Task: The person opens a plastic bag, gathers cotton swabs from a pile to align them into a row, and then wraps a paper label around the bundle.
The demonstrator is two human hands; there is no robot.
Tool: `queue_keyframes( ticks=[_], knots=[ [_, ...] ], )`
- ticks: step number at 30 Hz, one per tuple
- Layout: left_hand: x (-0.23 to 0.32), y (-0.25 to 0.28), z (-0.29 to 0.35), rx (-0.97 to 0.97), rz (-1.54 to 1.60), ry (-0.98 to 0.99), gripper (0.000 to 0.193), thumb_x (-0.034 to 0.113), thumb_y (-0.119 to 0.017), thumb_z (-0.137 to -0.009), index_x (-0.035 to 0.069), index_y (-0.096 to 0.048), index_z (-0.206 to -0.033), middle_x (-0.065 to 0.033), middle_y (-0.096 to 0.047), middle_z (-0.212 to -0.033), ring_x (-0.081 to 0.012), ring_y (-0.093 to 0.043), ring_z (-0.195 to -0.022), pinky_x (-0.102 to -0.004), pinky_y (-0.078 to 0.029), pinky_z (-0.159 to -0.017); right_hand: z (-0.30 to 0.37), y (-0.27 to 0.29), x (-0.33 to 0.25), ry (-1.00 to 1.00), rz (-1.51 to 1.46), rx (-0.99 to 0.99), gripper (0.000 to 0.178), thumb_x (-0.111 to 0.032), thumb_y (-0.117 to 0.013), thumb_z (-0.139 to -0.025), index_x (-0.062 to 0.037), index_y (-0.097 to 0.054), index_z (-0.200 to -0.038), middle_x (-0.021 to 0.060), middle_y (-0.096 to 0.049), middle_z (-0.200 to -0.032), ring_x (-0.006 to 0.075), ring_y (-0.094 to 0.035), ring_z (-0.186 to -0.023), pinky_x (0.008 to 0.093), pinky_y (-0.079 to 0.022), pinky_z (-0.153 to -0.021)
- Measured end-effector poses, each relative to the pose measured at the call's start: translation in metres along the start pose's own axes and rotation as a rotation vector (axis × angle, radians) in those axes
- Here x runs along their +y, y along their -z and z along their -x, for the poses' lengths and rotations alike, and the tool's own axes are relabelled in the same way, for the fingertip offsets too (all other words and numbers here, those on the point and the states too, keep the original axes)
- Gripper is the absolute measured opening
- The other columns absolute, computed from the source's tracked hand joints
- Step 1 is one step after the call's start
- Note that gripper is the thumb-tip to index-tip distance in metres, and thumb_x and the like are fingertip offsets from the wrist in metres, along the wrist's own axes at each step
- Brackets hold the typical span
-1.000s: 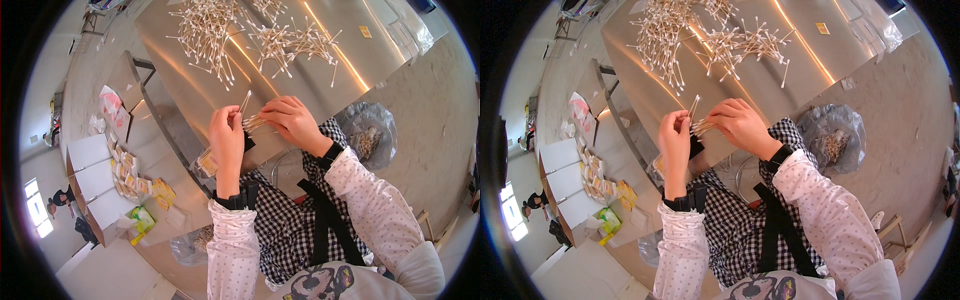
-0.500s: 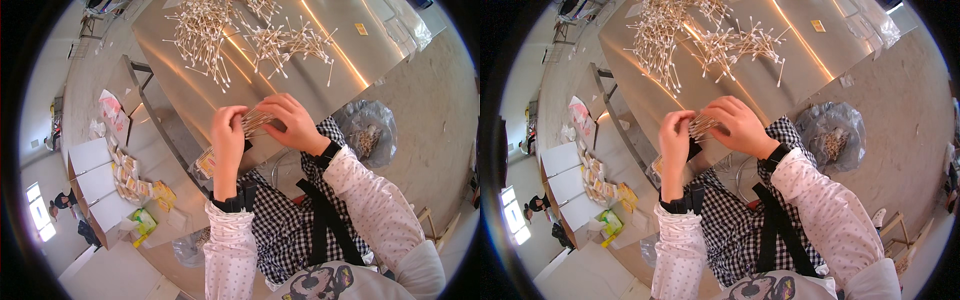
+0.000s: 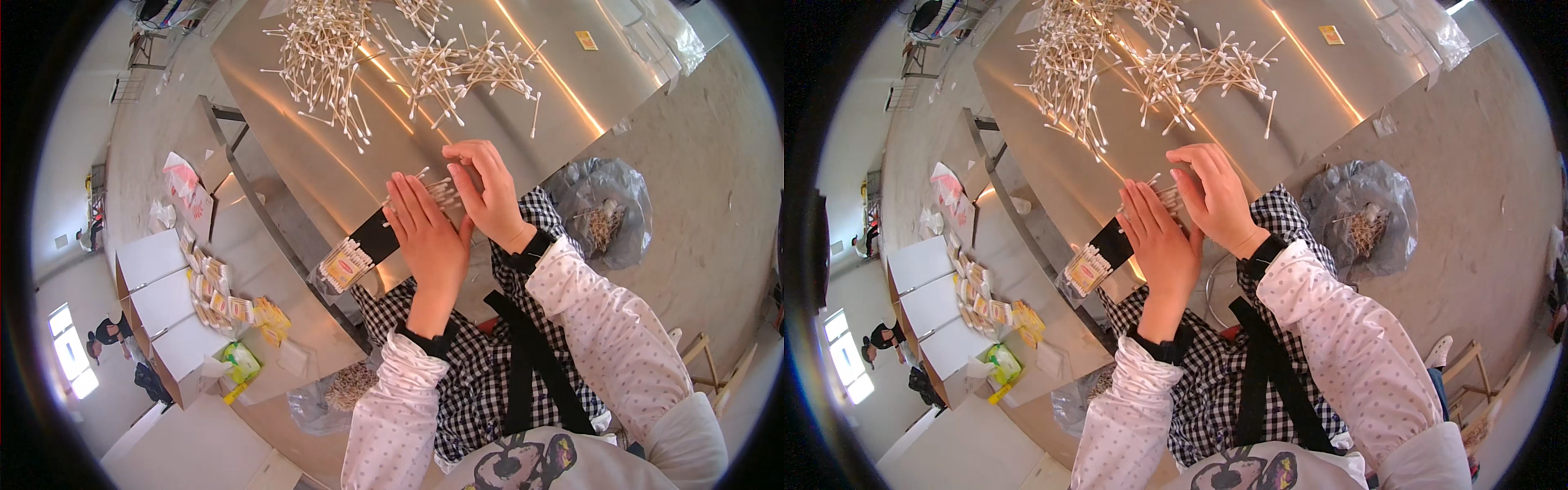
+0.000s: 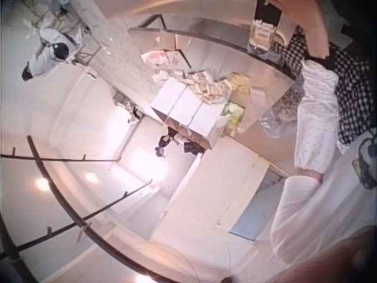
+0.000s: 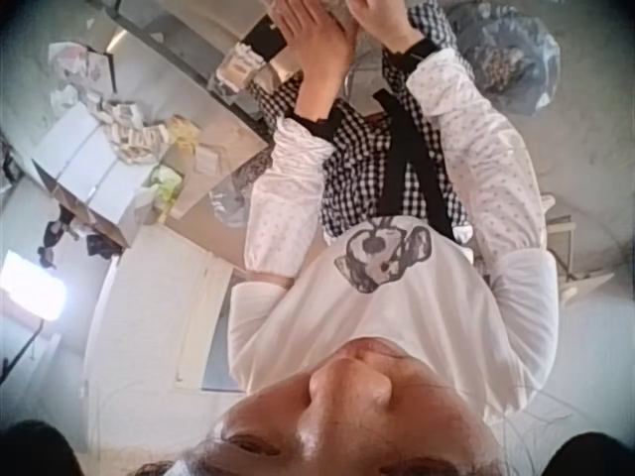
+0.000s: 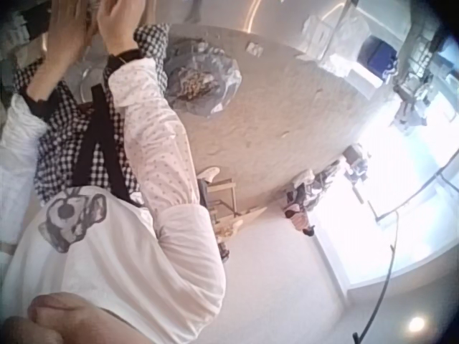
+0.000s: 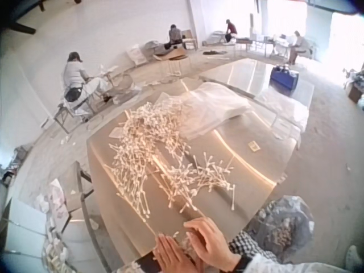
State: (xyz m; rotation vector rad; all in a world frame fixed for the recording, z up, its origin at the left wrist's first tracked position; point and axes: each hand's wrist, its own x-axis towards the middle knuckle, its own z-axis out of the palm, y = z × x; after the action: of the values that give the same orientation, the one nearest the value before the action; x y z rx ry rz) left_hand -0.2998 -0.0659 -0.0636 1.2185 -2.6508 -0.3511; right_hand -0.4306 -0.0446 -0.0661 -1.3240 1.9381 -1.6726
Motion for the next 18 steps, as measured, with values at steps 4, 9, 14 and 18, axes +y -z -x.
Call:
queue_keyframes(
  ticks=[4,9,14,18],
  knots=[
    [0.007,0.001,0.017,-0.055,0.063,-0.025,0.095,0.036,-0.068,-0.087,-0.013,-0.019,-0.152,-0.0317,-0.018,-0.160,-0.0452,-0.016,-0.151,-0.0582,-0.015,-0.120,0.000,0.003,0.001,0.001,-0.011,0.011,0.021,-0.001,-0.062,-0.091,-0.0026,-0.062,-0.112,0.0130,-0.064,-0.105,0.0331,-0.060,-0.098,0.0382,-0.050,-0.084],
    [-0.003,-0.001,-0.003,-0.025,-0.031,-0.025,0.095,0.048,-0.062,-0.092,-0.013,-0.021,-0.152,-0.0315,-0.020,-0.160,-0.0444,-0.018,-0.150,-0.0572,-0.018,-0.120,0.000,0.000,0.001,0.001,-0.015,0.016,0.020,-0.001,-0.061,-0.091,-0.0027,-0.062,-0.111,0.0128,-0.064,-0.105,0.0330,-0.060,-0.097,0.0376,-0.050,-0.083],
    [-0.015,0.002,-0.028,0.041,-0.055,0.018,0.090,0.047,-0.059,-0.095,-0.012,-0.021,-0.152,-0.0293,-0.024,-0.159,-0.0419,-0.019,-0.151,-0.0572,-0.015,-0.120,-0.001,-0.003,-0.002,-0.007,-0.010,0.022,0.018,0.001,-0.061,-0.090,-0.0018,-0.062,-0.107,0.0129,-0.064,-0.101,0.0318,-0.060,-0.095,0.0381,-0.050,-0.080],
    [-0.017,0.020,-0.033,-0.056,0.087,0.048,0.088,0.044,-0.060,-0.096,-0.009,-0.020,-0.153,-0.0267,-0.032,-0.156,-0.0400,-0.022,-0.150,-0.0580,-0.014,-0.120,-0.002,-0.001,0.000,0.018,0.032,0.042,0.017,0.001,-0.062,-0.089,-0.0018,-0.063,-0.106,0.0123,-0.064,-0.097,0.0311,-0.060,-0.093,0.0385,-0.050,-0.079]
  ],
)
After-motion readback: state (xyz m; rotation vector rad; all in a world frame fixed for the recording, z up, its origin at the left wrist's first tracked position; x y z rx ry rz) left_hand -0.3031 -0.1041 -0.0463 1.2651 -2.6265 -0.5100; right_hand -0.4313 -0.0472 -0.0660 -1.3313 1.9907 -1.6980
